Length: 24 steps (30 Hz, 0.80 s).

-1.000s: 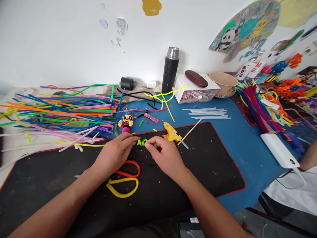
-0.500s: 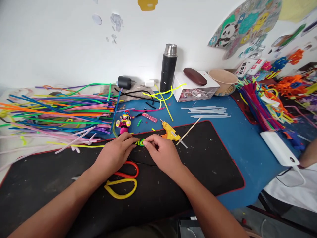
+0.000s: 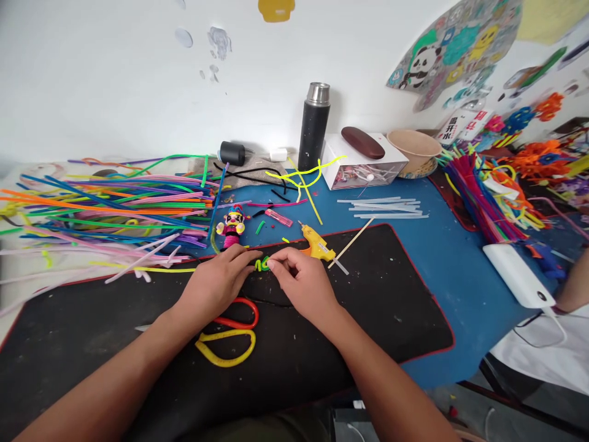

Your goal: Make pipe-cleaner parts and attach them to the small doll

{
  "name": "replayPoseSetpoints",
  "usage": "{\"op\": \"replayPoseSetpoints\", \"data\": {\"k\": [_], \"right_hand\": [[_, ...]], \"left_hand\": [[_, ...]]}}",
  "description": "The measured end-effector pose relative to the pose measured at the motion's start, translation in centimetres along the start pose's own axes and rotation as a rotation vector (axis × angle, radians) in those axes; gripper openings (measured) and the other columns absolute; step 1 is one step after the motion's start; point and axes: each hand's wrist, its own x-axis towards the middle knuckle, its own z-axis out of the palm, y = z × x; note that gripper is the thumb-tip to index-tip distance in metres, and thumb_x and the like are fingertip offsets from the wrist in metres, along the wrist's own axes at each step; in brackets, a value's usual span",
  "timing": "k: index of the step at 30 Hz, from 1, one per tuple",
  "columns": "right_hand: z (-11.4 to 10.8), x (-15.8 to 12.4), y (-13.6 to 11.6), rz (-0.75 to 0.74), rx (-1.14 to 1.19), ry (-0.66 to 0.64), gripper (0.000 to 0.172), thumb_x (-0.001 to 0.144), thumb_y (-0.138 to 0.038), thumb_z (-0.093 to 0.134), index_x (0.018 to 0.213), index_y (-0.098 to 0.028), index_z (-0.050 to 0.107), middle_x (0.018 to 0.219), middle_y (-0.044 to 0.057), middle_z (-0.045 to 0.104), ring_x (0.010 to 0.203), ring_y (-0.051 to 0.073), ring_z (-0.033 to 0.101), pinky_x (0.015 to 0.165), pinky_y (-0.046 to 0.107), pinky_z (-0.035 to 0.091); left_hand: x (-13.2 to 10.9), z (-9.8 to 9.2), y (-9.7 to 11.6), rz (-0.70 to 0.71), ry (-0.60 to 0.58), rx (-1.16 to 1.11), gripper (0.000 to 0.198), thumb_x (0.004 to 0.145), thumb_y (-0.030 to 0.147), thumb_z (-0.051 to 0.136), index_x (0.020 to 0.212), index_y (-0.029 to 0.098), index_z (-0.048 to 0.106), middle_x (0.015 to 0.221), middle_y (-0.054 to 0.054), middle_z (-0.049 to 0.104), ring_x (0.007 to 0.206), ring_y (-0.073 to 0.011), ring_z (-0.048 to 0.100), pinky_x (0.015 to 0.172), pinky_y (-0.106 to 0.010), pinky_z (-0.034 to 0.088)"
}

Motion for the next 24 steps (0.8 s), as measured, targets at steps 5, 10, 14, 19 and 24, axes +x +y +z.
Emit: {"op": "replayPoseSetpoints", "data": {"k": [5, 10, 14, 19, 24], "right_hand": [[0.2, 0.0, 0.0, -0.014, 0.005, -0.005, 0.021, 0.099, -0.039, 0.064, 0.094, -0.021, 0.072, 0.062, -0.005, 0.056, 0.056, 0.013, 0.052, 0.055, 0.026, 0.039], [0.0, -0.3, -0.2, -0.002, 0.023, -0.016, 0.020, 0.099, -0.038, 0.063, 0.094, -0.021, 0.072, 0.061, -0.005, 0.056, 0.056, 0.013, 0.052, 0.055, 0.026, 0.039], [0.1, -0.7, -0.2, 0.011, 0.006, -0.021, 0.019, 0.099, -0.038, 0.063, 0.095, -0.021, 0.072, 0.063, -0.004, 0.057, 0.057, 0.014, 0.054, 0.056, 0.026, 0.040], [0.8, -0.9, -0.4, -0.026, -0.006, -0.009, 0.016, 0.097, -0.037, 0.066, 0.103, -0.023, 0.071, 0.066, -0.005, 0.055, 0.060, 0.014, 0.053, 0.058, 0.026, 0.041], [1.6, -1.1, -1.0, -0.077, -0.015, 0.040, 0.019, 0.095, -0.033, 0.070, 0.111, -0.023, 0.070, 0.066, -0.006, 0.053, 0.059, 0.014, 0.050, 0.058, 0.026, 0.039]], "left_hand": [[0.0, 0.2, 0.0, -0.005, -0.034, 0.040, 0.025, 0.105, 0.022, 0.054, 0.124, 0.025, 0.071, 0.113, -0.006, 0.070, 0.091, -0.0214, 0.072, 0.063, -0.027, 0.051], [-0.1, -0.1, -0.5, -0.001, 0.015, -0.162, 0.019, 0.104, 0.024, 0.053, 0.107, 0.021, 0.072, 0.106, -0.006, 0.070, 0.089, -0.0212, 0.070, 0.071, -0.029, 0.053], [-0.3, -1.2, -0.4, -0.149, 0.101, -0.666, 0.018, 0.099, 0.035, 0.063, 0.094, 0.021, 0.072, 0.087, -0.003, 0.070, 0.081, -0.0187, 0.066, 0.074, -0.029, 0.052], [-0.4, -2.0, 0.2, -0.432, -0.066, -1.247, 0.033, 0.088, 0.052, 0.076, 0.089, 0.019, 0.071, 0.059, 0.006, 0.054, 0.050, -0.0095, 0.045, 0.047, -0.021, 0.035], [-0.5, -1.7, 0.7, -0.544, -0.129, -1.494, 0.035, 0.081, 0.049, 0.084, 0.080, 0.018, 0.068, 0.055, 0.006, 0.054, 0.044, -0.0068, 0.042, 0.042, -0.018, 0.029]]}}
